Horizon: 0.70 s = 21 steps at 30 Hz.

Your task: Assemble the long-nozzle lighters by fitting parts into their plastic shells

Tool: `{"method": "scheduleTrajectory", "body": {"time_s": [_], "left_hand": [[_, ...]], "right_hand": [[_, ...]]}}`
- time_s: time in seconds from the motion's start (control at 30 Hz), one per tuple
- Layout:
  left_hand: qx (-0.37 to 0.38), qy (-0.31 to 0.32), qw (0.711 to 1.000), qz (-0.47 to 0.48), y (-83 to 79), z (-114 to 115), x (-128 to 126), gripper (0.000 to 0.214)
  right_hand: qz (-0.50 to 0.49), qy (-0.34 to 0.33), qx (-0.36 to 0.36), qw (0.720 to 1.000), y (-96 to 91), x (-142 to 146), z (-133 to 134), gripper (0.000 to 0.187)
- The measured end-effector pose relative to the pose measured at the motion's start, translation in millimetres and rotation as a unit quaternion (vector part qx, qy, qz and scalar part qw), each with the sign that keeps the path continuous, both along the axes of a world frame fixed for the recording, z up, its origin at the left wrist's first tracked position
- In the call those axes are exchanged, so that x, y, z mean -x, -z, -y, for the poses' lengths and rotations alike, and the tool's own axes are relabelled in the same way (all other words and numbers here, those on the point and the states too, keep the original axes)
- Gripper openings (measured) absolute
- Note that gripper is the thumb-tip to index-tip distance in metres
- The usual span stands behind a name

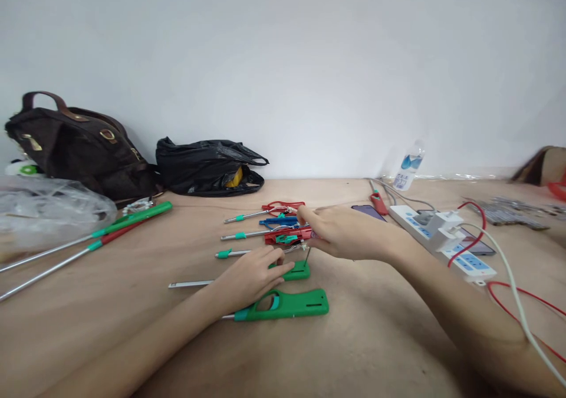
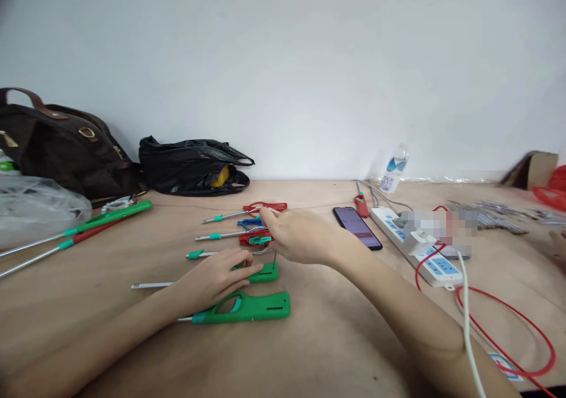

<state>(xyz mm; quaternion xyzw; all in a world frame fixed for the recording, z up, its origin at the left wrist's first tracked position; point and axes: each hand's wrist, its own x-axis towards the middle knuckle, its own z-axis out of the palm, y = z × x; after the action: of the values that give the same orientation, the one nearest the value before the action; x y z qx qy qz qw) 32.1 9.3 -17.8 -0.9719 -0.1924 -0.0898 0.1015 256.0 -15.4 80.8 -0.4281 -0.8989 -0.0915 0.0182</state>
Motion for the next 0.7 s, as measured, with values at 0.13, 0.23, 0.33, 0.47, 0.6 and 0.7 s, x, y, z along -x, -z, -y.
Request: {"method": "scheduleTrajectory", "body": {"time_s": [0.13,0.23,0.33,0.47,0.6,0.7], "left_hand": [[0.003,0.001,1.0,0.007,-0.1,-0.1,-0.1,0.022],[0.001,0.005,1.0,0.013,0.6,-0.8,0.6,0.022],[0.001,0.011,1.0,0.016,0.8,-1.2,1.3,0.022],[-0.003,0.014,1.0,0.016,0.6,-1.1,1.3,0.022],[-0.006,0.014,1.0,0.012,0.2,-1.1,1.0,0.023],[-0.008,0.015,1.0,0.016,-0.2,-1.1,0.8,0.023]], "right_hand": [[0.057,0.027,0.001,0.998,-2.4,1.8,-2.9,0.02],[0.081,0.053,-0.018,0.995,0.1,4.7,-8.5,0.034],[0.026,0.035,0.001,0.999,0.7,-1.2,-7.4,0.027],[-0.015,-0.019,0.046,0.999,-1.0,-8.9,-3.3,0.016],[0.018,0.024,-0.006,1.0,3.5,1.8,-9.5,0.017],[0.028,0.059,-0.044,0.997,6.8,8.2,-11.6,0.027]]}}
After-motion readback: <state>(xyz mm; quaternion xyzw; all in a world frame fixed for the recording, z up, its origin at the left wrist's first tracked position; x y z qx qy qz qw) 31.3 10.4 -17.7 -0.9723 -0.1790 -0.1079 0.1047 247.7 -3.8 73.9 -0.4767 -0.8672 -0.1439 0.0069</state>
